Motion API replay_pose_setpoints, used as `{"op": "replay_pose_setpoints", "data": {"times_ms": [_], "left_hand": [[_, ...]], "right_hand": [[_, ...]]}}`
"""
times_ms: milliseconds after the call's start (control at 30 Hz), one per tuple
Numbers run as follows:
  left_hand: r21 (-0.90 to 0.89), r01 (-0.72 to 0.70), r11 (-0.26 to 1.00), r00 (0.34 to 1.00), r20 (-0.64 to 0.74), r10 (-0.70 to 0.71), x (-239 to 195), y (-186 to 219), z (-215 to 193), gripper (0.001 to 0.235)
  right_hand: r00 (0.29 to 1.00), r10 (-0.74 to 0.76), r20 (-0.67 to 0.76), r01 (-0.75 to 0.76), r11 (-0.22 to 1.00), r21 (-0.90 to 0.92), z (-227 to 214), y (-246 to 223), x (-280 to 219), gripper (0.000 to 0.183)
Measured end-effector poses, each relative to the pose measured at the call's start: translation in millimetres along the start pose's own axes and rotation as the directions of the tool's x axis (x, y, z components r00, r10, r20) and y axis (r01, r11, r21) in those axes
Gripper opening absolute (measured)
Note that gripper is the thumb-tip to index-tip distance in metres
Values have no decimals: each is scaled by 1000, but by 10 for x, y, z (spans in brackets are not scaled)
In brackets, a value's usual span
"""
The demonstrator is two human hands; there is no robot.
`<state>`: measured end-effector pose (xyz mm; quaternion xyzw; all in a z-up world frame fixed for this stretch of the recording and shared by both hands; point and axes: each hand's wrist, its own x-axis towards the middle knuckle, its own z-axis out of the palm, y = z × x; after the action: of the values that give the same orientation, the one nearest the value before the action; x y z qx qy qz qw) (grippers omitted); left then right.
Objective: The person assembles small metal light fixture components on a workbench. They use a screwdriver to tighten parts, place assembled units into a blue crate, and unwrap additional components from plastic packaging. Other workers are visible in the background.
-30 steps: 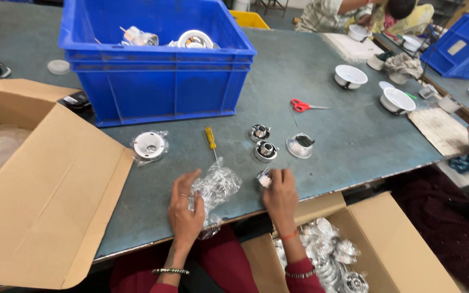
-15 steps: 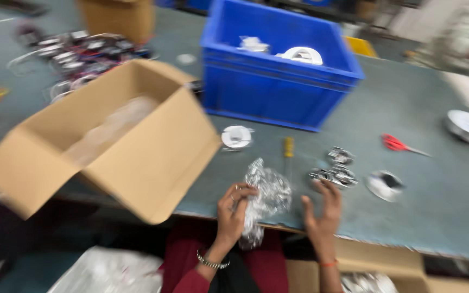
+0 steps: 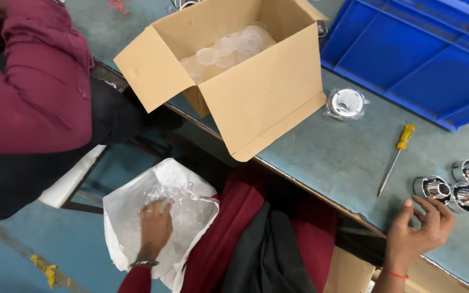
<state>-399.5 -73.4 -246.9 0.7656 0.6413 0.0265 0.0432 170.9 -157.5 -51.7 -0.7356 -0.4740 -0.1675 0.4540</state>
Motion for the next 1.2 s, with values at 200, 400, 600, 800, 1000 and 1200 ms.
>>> {"op": "replay_pose_setpoints", "data": {"times_ms": [200,400,600,800,1000,1200], "left_hand": [[124,69,990,656,742,-139,-166,269,802,61],[57,-153,987,418,909,13,-49,551,911,65],[94,-22,995,367,927,-80,265,672,1032,61],[-45,233,971,509,857,-82,213,280,705,54],[-80,277,958,702,697,-145,79,179,-450,57],[83,36,996,693,716,-85,465,847,-1740,36]], "right_hand": [[998,-51,31,53,994,-91,-13,-9,-12,3],[993,-105,57,114,975,-192,35,-78,-25,4],[995,-66,72,80,973,-216,36,-137,2,3],[997,-62,53,70,985,-159,25,-132,-26,3],[996,-68,50,75,984,-160,22,-209,14,3],[1000,-13,24,17,987,-157,-24,-380,103,6]]}}
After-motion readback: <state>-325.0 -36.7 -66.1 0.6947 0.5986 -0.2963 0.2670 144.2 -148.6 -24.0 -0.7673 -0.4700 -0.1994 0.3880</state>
